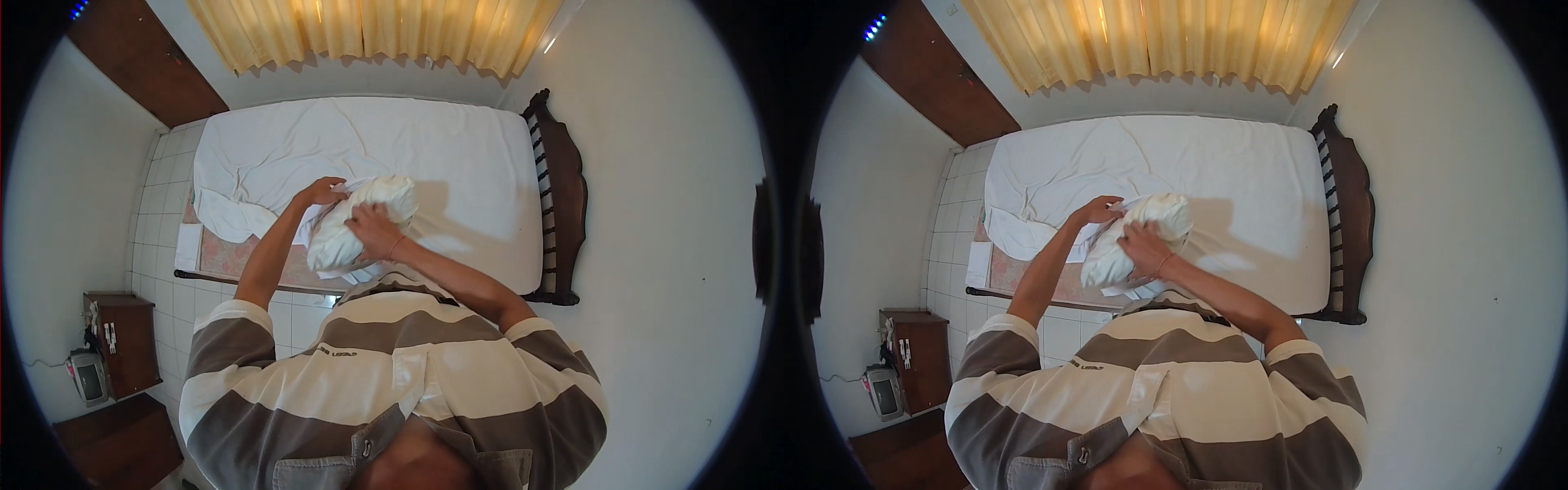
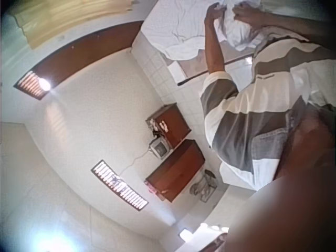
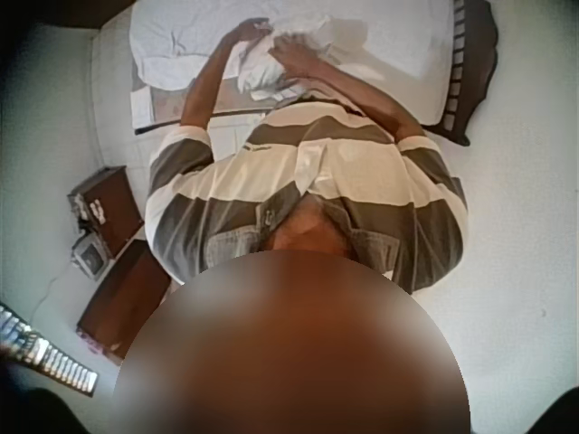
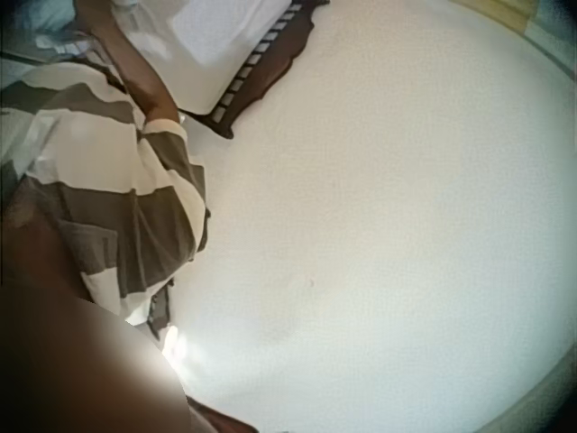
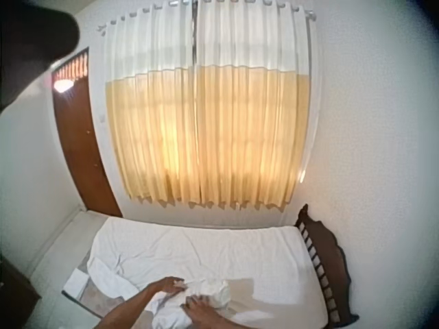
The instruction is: Making beds and organizing linens in a hotel room.
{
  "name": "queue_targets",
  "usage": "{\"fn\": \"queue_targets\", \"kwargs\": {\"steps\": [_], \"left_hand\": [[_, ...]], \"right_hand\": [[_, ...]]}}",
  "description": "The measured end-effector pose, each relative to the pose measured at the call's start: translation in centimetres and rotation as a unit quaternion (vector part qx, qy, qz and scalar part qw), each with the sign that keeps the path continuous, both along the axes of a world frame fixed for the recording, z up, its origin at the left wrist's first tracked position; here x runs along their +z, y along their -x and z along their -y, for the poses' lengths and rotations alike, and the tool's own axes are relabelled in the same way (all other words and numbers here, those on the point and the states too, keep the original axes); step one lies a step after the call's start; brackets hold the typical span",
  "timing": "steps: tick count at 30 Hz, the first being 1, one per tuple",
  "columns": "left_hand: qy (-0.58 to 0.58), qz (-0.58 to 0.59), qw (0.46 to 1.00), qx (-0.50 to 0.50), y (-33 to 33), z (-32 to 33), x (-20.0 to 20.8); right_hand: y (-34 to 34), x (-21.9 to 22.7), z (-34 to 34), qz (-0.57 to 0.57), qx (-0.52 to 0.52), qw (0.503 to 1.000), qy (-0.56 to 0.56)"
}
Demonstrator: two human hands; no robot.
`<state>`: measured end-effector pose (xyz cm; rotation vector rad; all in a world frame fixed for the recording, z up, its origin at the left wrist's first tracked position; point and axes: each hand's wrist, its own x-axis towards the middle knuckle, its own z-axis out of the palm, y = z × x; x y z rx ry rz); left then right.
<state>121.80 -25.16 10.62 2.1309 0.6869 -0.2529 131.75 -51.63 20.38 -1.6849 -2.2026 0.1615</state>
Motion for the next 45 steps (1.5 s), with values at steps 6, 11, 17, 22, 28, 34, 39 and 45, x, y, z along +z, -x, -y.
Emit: {"fn": "queue_targets", "kwargs": {"steps": [6,11,17,22,28,34,39,45], "left_hand": [[0.080,0.166,0.944,0.274,8.3,3.2,-1.8],[0.060,0.091,0.886,0.451,14.9,7.7,-7.6],[0.349,0.026,0.778,0.521,18.9,12.0,-10.4],[0.456,0.219,0.657,0.559,17.7,10.5,-7.8],[0.377,0.512,0.582,0.508,13.9,4.6,0.1],[0.018,0.412,0.576,0.705,11.7,0.3,2.7],[-0.219,0.293,0.578,0.730,12.5,-3.0,4.9],[-0.350,0.244,0.574,0.700,16.3,-7.2,9.2]], "right_hand": [[-5.9,0.4,-1.8,-0.059,-0.077,0.991,0.093],[-6.0,2.0,-2.4,-0.202,-0.112,0.963,0.135],[-7.1,9.7,-2.3,-0.383,-0.094,0.916,-0.071],[-10.0,15.1,1.5,-0.556,-0.222,0.795,-0.098],[-11.7,17.4,5.4,-0.638,-0.253,0.707,-0.168],[-11.7,20.6,8.1,-0.680,-0.255,0.641,-0.250],[-12.6,23.0,10.3,-0.590,-0.334,0.661,-0.323],[-13.5,24.7,13.0,-0.592,-0.298,0.647,-0.376]]}}
